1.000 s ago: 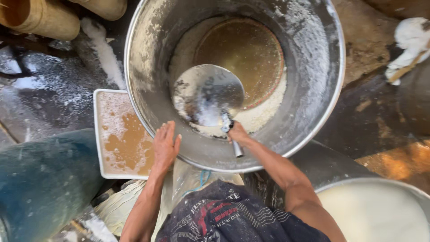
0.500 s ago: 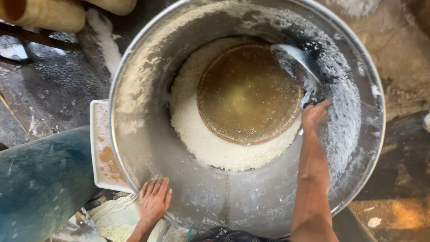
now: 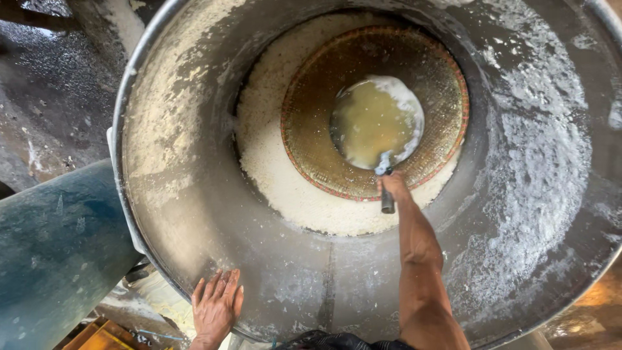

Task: The person stirs a white viscous mixture in a large metal basin using a ladle, then scoops portions into a smaller container. The person repeats the scooping and stirring actions throughout the clip.

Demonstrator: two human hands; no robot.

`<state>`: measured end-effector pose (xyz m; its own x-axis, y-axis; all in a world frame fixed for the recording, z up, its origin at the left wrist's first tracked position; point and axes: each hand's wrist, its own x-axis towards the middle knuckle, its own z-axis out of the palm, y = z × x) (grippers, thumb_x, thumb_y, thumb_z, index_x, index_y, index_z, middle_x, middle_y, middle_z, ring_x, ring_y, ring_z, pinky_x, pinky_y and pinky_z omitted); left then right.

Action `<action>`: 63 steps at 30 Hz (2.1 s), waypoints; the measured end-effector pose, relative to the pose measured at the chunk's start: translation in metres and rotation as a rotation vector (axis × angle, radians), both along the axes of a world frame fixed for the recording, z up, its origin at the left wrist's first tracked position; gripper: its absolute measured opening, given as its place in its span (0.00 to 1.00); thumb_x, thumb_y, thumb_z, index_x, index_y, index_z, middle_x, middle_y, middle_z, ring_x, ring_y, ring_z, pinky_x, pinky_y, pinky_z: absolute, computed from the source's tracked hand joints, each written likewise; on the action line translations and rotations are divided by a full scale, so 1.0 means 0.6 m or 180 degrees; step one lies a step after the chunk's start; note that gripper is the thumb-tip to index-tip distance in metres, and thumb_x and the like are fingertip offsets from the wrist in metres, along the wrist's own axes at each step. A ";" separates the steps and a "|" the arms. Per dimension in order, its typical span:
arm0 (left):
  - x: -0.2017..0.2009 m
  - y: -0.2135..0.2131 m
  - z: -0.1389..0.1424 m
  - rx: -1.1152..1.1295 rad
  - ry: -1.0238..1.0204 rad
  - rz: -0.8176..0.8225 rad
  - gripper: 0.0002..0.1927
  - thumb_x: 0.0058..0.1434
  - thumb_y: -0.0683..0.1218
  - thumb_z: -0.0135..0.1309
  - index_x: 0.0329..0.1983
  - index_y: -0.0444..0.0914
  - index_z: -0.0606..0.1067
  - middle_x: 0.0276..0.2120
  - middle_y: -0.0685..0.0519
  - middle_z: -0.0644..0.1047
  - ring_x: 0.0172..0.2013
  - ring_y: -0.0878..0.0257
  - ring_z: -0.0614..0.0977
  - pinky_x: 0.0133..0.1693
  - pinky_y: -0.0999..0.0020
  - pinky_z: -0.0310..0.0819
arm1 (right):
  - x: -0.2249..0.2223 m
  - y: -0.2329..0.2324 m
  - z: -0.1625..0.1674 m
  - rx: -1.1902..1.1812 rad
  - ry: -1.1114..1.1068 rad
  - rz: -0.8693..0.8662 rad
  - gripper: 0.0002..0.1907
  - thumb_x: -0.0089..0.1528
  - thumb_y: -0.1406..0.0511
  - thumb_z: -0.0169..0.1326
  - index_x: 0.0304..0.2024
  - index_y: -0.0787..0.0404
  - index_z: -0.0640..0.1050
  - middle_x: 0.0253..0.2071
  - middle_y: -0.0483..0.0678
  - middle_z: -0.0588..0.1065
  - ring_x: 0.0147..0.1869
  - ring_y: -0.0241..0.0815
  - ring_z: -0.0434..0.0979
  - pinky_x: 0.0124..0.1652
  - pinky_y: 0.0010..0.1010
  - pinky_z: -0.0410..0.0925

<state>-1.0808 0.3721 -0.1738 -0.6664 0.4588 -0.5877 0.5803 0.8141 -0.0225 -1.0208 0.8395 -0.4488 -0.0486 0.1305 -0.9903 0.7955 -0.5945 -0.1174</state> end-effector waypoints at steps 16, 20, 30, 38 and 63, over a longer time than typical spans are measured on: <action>0.016 -0.104 0.034 0.2582 0.0313 0.0619 0.19 0.61 0.49 0.57 0.55 0.41 0.77 0.54 0.49 0.78 0.58 0.54 0.76 0.60 0.50 0.64 | -0.020 -0.240 0.388 -0.0297 0.0894 0.2261 0.12 0.62 0.68 0.52 0.24 0.65 0.76 0.18 0.52 0.73 0.18 0.43 0.73 0.21 0.32 0.68; 0.031 -0.159 0.050 0.3714 0.0759 0.1171 0.20 0.61 0.45 0.56 0.57 0.35 0.75 0.57 0.44 0.77 0.61 0.49 0.75 0.64 0.49 0.64 | -0.054 -0.270 0.490 0.0033 0.0574 0.3238 0.15 0.61 0.65 0.54 0.20 0.65 0.76 0.18 0.52 0.73 0.17 0.44 0.73 0.19 0.31 0.66; 0.168 -0.551 0.034 0.3791 0.1644 0.3510 0.24 0.63 0.46 0.55 0.62 0.33 0.73 0.60 0.40 0.75 0.62 0.46 0.74 0.63 0.55 0.66 | -0.187 -0.588 0.651 -0.0740 -0.0165 0.2615 0.09 0.67 0.66 0.46 0.31 0.63 0.69 0.21 0.42 0.67 0.19 0.31 0.67 0.20 0.24 0.69; 0.320 -0.806 -0.027 0.3255 0.2367 0.4772 0.26 0.61 0.44 0.54 0.63 0.32 0.71 0.61 0.39 0.74 0.63 0.45 0.74 0.62 0.56 0.66 | -0.385 -1.024 0.662 -0.0730 0.0060 0.2845 0.09 0.68 0.67 0.44 0.46 0.69 0.68 0.27 0.46 0.72 0.22 0.32 0.72 0.19 0.20 0.68; -0.004 -0.189 0.076 0.3134 0.0279 0.0063 0.27 0.65 0.47 0.54 0.67 0.34 0.69 0.59 0.41 0.76 0.62 0.46 0.73 0.65 0.48 0.62 | -0.204 -0.580 0.576 0.2238 0.4411 0.0646 0.18 0.60 0.76 0.57 0.49 0.61 0.68 0.39 0.49 0.76 0.36 0.41 0.77 0.33 0.32 0.72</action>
